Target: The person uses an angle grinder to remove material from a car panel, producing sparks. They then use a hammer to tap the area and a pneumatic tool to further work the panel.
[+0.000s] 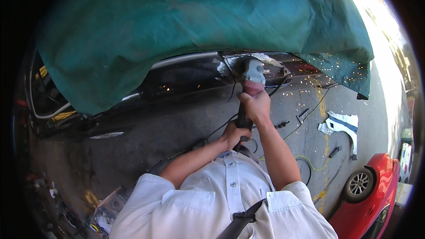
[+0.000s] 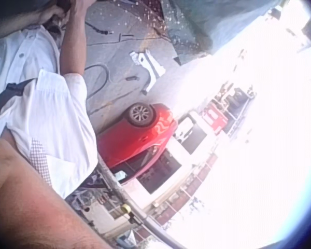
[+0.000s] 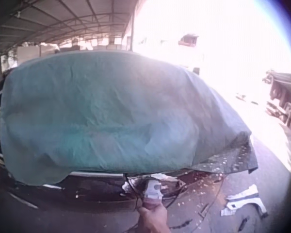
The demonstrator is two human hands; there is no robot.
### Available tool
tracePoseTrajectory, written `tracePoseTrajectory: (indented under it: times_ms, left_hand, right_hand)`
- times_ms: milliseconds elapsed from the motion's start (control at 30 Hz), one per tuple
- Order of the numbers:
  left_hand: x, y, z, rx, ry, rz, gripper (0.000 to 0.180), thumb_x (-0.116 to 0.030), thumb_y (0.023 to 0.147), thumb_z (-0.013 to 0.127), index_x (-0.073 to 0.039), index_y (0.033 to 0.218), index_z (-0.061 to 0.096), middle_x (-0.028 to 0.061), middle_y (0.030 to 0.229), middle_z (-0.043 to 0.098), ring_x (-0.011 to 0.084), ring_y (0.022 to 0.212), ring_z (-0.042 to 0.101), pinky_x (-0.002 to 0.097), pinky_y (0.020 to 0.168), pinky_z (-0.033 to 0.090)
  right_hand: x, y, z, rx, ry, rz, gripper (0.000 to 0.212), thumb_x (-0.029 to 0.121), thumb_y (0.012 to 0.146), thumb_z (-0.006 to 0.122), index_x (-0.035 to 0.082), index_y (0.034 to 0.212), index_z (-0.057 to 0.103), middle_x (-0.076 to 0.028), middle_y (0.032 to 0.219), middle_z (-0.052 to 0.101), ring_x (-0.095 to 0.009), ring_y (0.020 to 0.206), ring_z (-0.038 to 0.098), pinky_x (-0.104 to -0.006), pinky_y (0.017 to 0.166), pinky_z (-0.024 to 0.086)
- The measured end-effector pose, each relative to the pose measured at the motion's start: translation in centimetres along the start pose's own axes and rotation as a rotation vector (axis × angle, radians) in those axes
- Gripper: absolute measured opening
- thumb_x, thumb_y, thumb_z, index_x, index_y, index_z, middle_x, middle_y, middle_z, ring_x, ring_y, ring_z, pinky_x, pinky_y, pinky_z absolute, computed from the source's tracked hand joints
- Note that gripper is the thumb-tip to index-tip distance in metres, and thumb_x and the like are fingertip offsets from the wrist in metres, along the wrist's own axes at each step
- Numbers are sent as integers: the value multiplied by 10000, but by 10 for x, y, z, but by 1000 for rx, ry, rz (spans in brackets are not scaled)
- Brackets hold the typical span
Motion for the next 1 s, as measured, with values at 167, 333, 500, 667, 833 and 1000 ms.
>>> tracePoseTrajectory:
  times_ms: [167,333,500,667,833,1000]
  left_hand:
    - [2,-5,2,-14,47,53,216,-106,756,711,-1,931,637,93,744,657,155,567,595,283,484,433]
    - [0,4,1,-13,1,102,212,-105,734,683,-5,921,671,105,779,667,178,660,629,299,552,477]
    - [-1,8,-4,-6,44,130,216,-96,727,680,0,921,672,97,768,666,175,635,617,303,548,474]
    - [3,10,-8,-10,37,99,209,-74,714,705,-16,909,659,67,755,664,144,595,606,286,506,448]
    - [1,6,-10,-63,47,115,224,-56,711,706,-26,926,655,60,758,656,143,593,592,287,502,438]
    - [-6,-2,-9,-48,58,122,177,-45,710,690,-14,882,659,69,742,648,149,593,583,288,518,436]
  right_hand:
    - [-5,0,1,2,18,-83,404,257,761,777,-54,990,657,-168,815,731,-267,729,721,-389,717,568]
    - [9,8,8,-30,-88,-208,401,266,761,823,-29,984,667,-140,820,733,-231,723,697,-376,729,552]
    - [6,10,11,-46,-42,-201,419,251,761,822,-34,1018,655,-158,842,738,-252,750,713,-378,747,560]
    - [4,12,16,-33,-76,-198,392,227,770,803,-33,1019,649,-149,827,737,-233,734,709,-381,726,562]
    - [2,8,25,91,0,-126,505,225,763,779,-80,1142,638,-250,1009,753,-357,972,749,-402,872,566]
    - [6,3,21,39,14,-116,472,224,760,771,-66,1113,651,-233,978,753,-341,939,750,-401,861,566]
Point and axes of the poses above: each hand's wrist, its own y-axis towards the middle knuckle, its own z-axis out of the palm, x = y × z, the point moved 9 cm from there along y, towards the middle knuckle
